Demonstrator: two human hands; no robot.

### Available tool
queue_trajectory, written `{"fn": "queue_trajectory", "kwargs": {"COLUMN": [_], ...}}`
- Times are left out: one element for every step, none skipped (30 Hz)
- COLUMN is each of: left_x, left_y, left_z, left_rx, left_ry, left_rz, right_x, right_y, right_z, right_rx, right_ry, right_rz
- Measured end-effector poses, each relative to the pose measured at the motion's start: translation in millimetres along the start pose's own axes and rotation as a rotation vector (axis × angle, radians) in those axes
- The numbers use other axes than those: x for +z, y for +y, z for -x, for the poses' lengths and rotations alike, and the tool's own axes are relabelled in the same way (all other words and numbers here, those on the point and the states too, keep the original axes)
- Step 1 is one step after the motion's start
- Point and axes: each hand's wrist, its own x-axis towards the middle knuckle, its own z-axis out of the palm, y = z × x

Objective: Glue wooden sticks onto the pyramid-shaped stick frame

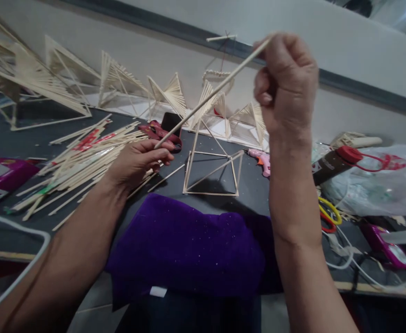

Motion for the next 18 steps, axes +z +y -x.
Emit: {"fn": "queue_trajectory", "kwargs": {"left_x": [-0.4,-0.5,-0.3,0.1,0.6,1.4,2.4,3.7,5.1,6.8,8.5,10.3,12.0,13.6,15.0,16.1,17.1,17.9], "left_y": [2,4,6,8,10,12,13,14,15,16,18,20,22,25,28,32,36,41], "left_z": [2,3,6,8,10,12,14,16,17,19,21,23,24,26,28,29,30,31], "left_rx": [0.027,0.047,0.058,0.059,0.058,0.066,0.076,0.088,0.101,0.114,0.127,0.140,0.151,0.161,0.172,0.189,0.215,0.246], "left_ry": [-0.009,-0.030,-0.065,-0.113,-0.169,-0.216,-0.263,-0.306,-0.340,-0.369,-0.387,-0.394,-0.392,-0.381,-0.364,-0.340,-0.311,-0.280], "left_rz": [0.034,0.075,0.119,0.164,0.206,0.248,0.286,0.315,0.335,0.345,0.348,0.345,0.343,0.341,0.339,0.341,0.344,0.347], "right_x": [12,25,36,47,56,63,68,71,73,75,75,76,78,80,83,87,91,95], "right_y": [-6,-11,-13,-14,-14,-12,-10,-9,-7,-5,-4,-3,-2,-1,-1,-1,-1,-3], "right_z": [8,19,31,45,60,74,87,98,107,114,119,122,123,122,121,118,116,113], "right_rx": [0.011,0.020,0.078,0.138,0.187,0.228,0.250,0.269,0.282,0.286,0.285,0.283,0.278,0.271,0.265,0.259,0.252,0.245], "right_ry": [-0.064,-0.131,-0.204,-0.275,-0.335,-0.389,-0.415,-0.427,-0.401,-0.359,-0.311,-0.265,-0.232,-0.219,-0.224,-0.240,-0.253,-0.262], "right_rz": [0.019,0.065,0.094,0.127,0.154,0.175,0.179,0.174,0.174,0.177,0.177,0.174,0.164,0.147,0.130,0.127,0.144,0.183]}}
